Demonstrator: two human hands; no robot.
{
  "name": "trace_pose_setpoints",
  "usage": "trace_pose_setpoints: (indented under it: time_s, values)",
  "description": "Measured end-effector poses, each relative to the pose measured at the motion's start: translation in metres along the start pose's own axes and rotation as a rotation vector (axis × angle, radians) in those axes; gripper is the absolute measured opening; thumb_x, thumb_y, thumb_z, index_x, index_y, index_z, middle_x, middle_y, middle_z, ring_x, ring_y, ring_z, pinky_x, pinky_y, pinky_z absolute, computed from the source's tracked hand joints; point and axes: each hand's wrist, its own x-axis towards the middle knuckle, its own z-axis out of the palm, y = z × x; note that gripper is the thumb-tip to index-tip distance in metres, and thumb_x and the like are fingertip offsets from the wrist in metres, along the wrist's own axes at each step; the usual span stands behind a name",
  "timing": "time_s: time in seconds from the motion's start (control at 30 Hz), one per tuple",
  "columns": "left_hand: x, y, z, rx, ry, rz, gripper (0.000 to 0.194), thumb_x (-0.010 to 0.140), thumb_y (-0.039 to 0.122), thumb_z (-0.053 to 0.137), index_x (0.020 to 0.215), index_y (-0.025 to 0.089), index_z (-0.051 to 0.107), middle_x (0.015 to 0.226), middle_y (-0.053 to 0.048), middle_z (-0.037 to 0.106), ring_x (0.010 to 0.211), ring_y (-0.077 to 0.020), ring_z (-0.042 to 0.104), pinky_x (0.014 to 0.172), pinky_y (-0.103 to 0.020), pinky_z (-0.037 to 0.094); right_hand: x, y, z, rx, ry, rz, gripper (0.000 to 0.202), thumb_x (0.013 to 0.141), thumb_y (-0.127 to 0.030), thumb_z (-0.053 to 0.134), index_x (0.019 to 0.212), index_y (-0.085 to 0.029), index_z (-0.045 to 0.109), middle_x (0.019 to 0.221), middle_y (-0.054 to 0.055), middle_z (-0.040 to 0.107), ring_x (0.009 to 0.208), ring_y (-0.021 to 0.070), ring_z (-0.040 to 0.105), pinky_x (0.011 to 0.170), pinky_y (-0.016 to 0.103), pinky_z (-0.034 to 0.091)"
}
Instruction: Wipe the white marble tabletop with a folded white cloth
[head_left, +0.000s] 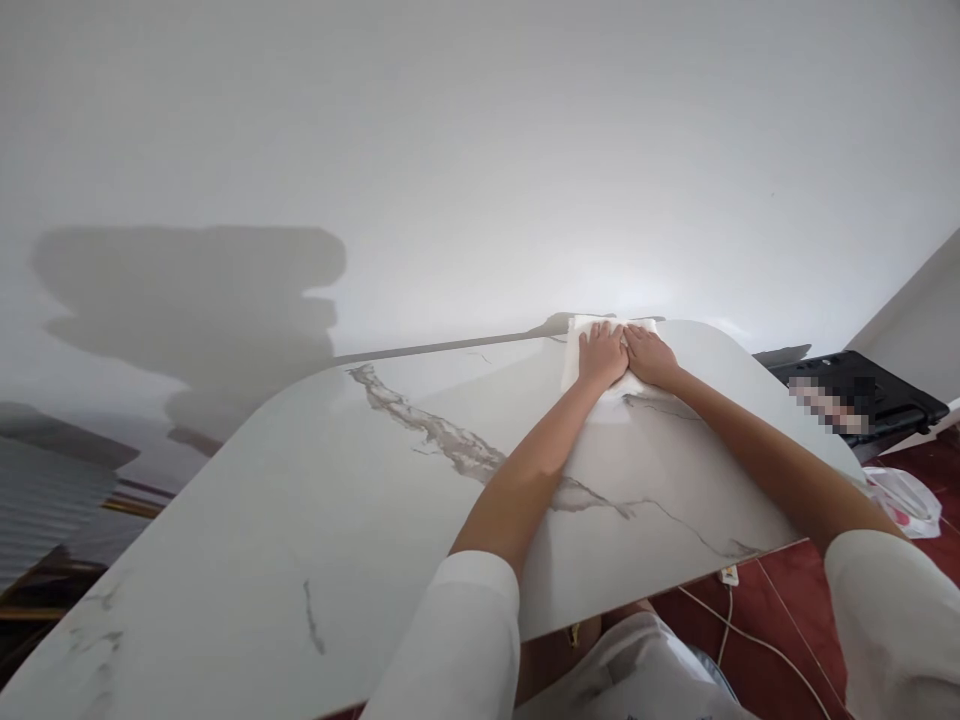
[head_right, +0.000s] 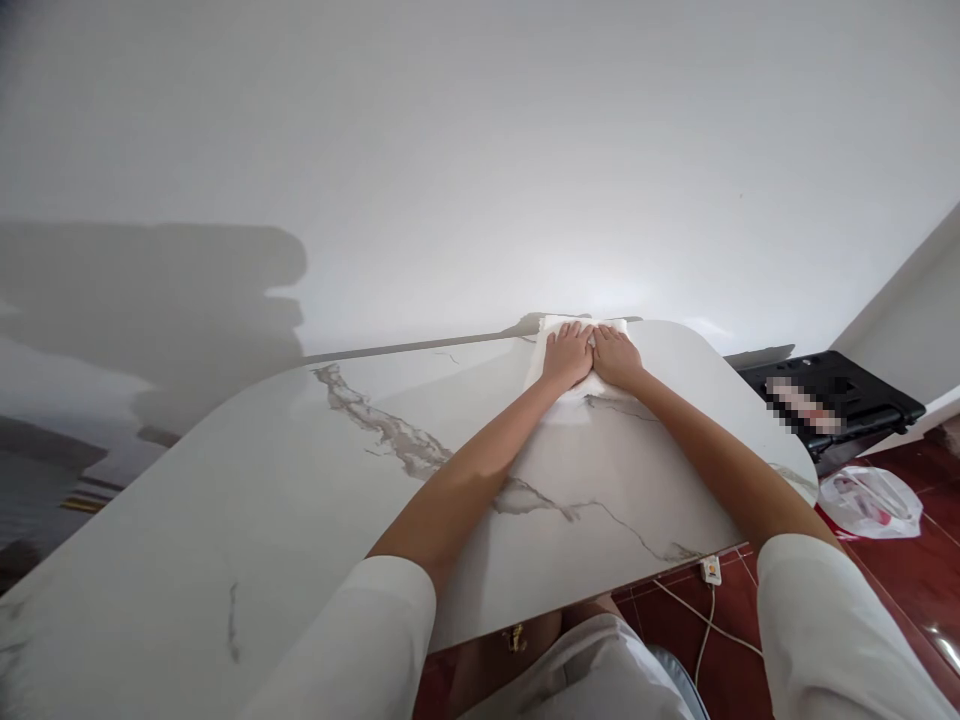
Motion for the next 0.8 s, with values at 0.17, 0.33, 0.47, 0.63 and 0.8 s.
trace_pose_setpoints:
  time_s: [0.17, 0.33, 0.47, 0.63, 0.8]
  values:
    - [0.021, -0.008, 0.005, 0.0, 0.006, -0.015, 0.051, 0.094, 0.026, 0.026, 0.142, 0.021, 0.042, 0.151, -0.007, 0.039, 0.141, -0.0254, 0.029, 0.113, -0.048, 0.025, 0.02, 0.007, 0.008, -0.003, 0.038, -0.028, 0.052, 0.097, -0.024, 0.023, 0.142, -0.003, 0.04, 0.148, 0.018, 0.043, 0.137, 0.0282, 0.038, 0.11, 0.045, 0.032]
    - [0.037, -0.008, 0.008, 0.021, 0.006, -0.052, 0.05, 0.094, 0.025, 0.025, 0.141, 0.021, 0.043, 0.15, -0.007, 0.04, 0.139, -0.0252, 0.031, 0.112, -0.047, 0.026, 0.04, 0.022, 0.014, 0.018, 0.047, -0.09, 0.052, 0.097, -0.024, 0.022, 0.141, -0.004, 0.042, 0.147, 0.016, 0.044, 0.137, 0.0269, 0.038, 0.11, 0.041, 0.031]
    - [0.044, -0.005, 0.009, 0.056, 0.0, -0.07, 0.051, 0.094, 0.026, 0.025, 0.142, 0.02, 0.042, 0.151, -0.007, 0.039, 0.14, -0.0264, 0.03, 0.111, -0.047, 0.028, 0.046, 0.03, 0.016, 0.047, 0.054, -0.113, 0.051, 0.097, -0.025, 0.024, 0.14, -0.005, 0.043, 0.146, 0.016, 0.046, 0.136, 0.0279, 0.039, 0.109, 0.043, 0.032]
    - [0.041, -0.003, 0.011, 0.074, 0.005, -0.06, 0.052, 0.095, 0.027, 0.025, 0.144, 0.019, 0.04, 0.151, -0.008, 0.038, 0.14, -0.0278, 0.03, 0.112, -0.047, 0.027, 0.045, 0.034, 0.018, 0.071, 0.059, -0.117, 0.052, 0.097, -0.025, 0.025, 0.141, -0.005, 0.041, 0.147, 0.016, 0.044, 0.137, 0.0282, 0.038, 0.109, 0.044, 0.032]
    - [0.033, 0.001, 0.009, 0.064, 0.01, -0.032, 0.052, 0.095, 0.027, 0.025, 0.145, 0.02, 0.038, 0.152, -0.007, 0.038, 0.14, -0.0268, 0.03, 0.113, -0.045, 0.026, 0.035, 0.037, 0.019, 0.081, 0.068, -0.1, 0.053, 0.096, -0.027, 0.025, 0.142, -0.004, 0.04, 0.149, 0.018, 0.041, 0.138, 0.0291, 0.035, 0.111, 0.045, 0.031]
